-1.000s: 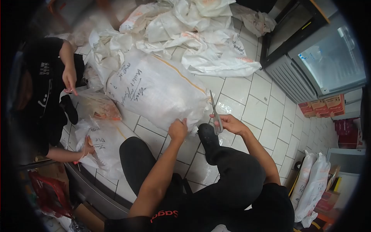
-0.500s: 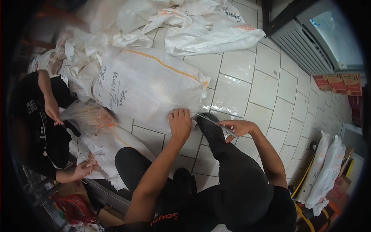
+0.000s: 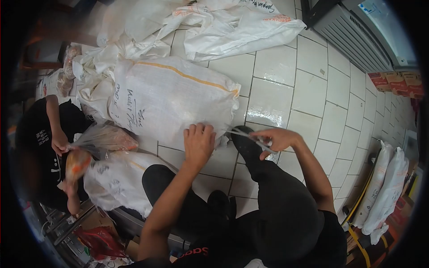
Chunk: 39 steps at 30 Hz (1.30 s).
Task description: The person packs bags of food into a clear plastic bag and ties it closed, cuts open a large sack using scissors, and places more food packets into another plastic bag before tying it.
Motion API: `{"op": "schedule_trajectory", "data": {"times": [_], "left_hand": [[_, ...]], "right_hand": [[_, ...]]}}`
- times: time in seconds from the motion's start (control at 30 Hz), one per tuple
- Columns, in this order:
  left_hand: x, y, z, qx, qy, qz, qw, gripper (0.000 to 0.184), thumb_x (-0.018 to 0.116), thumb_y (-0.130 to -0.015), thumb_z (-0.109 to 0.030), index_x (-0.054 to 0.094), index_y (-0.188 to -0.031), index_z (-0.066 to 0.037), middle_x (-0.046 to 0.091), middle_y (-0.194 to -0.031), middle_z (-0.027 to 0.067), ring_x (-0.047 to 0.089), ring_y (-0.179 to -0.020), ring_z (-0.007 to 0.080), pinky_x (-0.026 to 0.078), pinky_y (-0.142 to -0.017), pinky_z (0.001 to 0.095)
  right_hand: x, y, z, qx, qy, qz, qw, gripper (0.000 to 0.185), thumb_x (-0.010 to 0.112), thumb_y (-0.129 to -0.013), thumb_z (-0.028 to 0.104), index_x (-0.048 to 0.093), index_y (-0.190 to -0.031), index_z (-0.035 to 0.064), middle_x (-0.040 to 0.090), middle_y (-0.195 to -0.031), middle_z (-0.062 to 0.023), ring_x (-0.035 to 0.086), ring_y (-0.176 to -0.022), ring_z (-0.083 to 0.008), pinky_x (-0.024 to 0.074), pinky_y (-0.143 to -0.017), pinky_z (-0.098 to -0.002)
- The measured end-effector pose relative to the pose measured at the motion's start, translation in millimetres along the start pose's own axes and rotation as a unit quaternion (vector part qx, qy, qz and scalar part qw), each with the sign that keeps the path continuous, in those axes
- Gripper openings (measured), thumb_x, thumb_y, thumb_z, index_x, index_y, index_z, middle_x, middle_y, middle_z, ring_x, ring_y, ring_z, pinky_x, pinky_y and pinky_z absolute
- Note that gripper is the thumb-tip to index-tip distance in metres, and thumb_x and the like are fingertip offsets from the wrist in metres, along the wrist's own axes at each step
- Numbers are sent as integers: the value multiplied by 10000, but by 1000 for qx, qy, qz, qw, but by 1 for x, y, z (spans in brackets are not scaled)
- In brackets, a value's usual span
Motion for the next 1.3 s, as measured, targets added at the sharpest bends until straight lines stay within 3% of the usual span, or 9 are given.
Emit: {"op": "schedule_trajectory", "data": {"times": [0.03, 0.1, 0.23, 0.37, 0.47, 0.77, 0.83, 1.07, 1.3], "left_hand": [[-9, -5, -2, 16, -21, -9, 1000, 182, 720, -765, -174, 611, -879, -83, 580, -878, 75, 538, -857, 269, 376, -748, 423], [-13, -18, -2, 33, -46, -18, 998, 191, 715, -775, -173, 617, -910, -82, 579, -901, 76, 535, -870, 266, 378, -753, 419], [13, -76, -3, 83, -94, -2, 992, 213, 684, -801, -164, 636, -997, -95, 599, -989, 78, 539, -949, 260, 387, -818, 412], [79, -103, 19, 109, -226, 163, 954, 101, 635, -827, -154, 666, -888, -80, 631, -1000, 92, 562, -988, 248, 397, -855, 401], [74, -105, 14, 192, -161, 139, 958, 87, 602, -839, -129, 650, -831, -57, 619, -925, 102, 567, -943, 268, 395, -834, 403], [29, -118, 0, 191, 6, 152, 970, 87, 615, -831, -104, 634, -808, -21, 615, -885, 133, 565, -909, 289, 403, -827, 405], [27, -121, -2, 188, 30, 155, 969, 90, 612, -838, -102, 631, -809, -19, 610, -875, 131, 562, -900, 293, 404, -824, 404], [7, -125, 0, 189, 134, 131, 964, 43, 640, -831, -48, 609, -806, -32, 562, -806, 111, 536, -822, 298, 404, -764, 396], [5, -132, 0, 201, 149, 148, 957, 43, 653, -826, -45, 616, -817, -27, 570, -801, 109, 543, -806, 296, 402, -752, 392]], "right_hand": [[-20, 3, 7, 15, 110, -63, 992, 940, 857, -654, 513, 462, -1417, 130, 604, -1229, -108, 628, -997, -227, 492, -838, -342], [-51, 6, 11, 42, 287, -128, 948, 999, 865, -526, 605, 505, -1389, 254, 584, -979, -85, 560, -926, -247, 363, -870, -393], [-101, -6, 49, 76, 495, -122, 857, 924, 873, -565, 520, 522, -1374, 245, 562, -1013, -80, 497, -1046, -245, 324, -892, -400], [-131, -31, 73, 68, 548, -80, 830, 879, 887, -590, 411, 525, -1371, 232, 565, -1111, -72, 473, -1154, -243, 342, -963, -438], [-138, -49, 81, 65, 571, -46, 817, 868, 888, -596, 372, 524, -1372, 237, 563, -1136, -60, 466, -1168, -236, 355, -963, -420], [-161, -38, 118, 108, 565, 11, 818, 811, 895, -573, 360, 589, -1313, 232, 599, -1044, -45, 477, -1136, -233, 372, -932, -377], [-153, -58, 115, 41, 570, 16, 820, 813, 897, -586, 352, 577, -1327, 254, 632, -1104, -46, 512, -1171, -261, 456, -939, -397], [-132, -111, 118, -44, 523, 70, 848, 771, 893, -602, 305, 591, -1307, 234, 644, -1096, -53, 529, -1156, -304, 496, -901, -435], [-108, -123, 136, -33, 569, 198, 798, 550, 838, -639, 152, 679, -1165, 153, 695, -970, -93, 644, -962, -293, 521, -788, -413]]}}
Point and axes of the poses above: each hand's wrist, its own y-axis away from the middle knuckle, its own x-axis out of the palm, z = x × y, the point moved 10 cm from there along -y, towards the middle knuckle
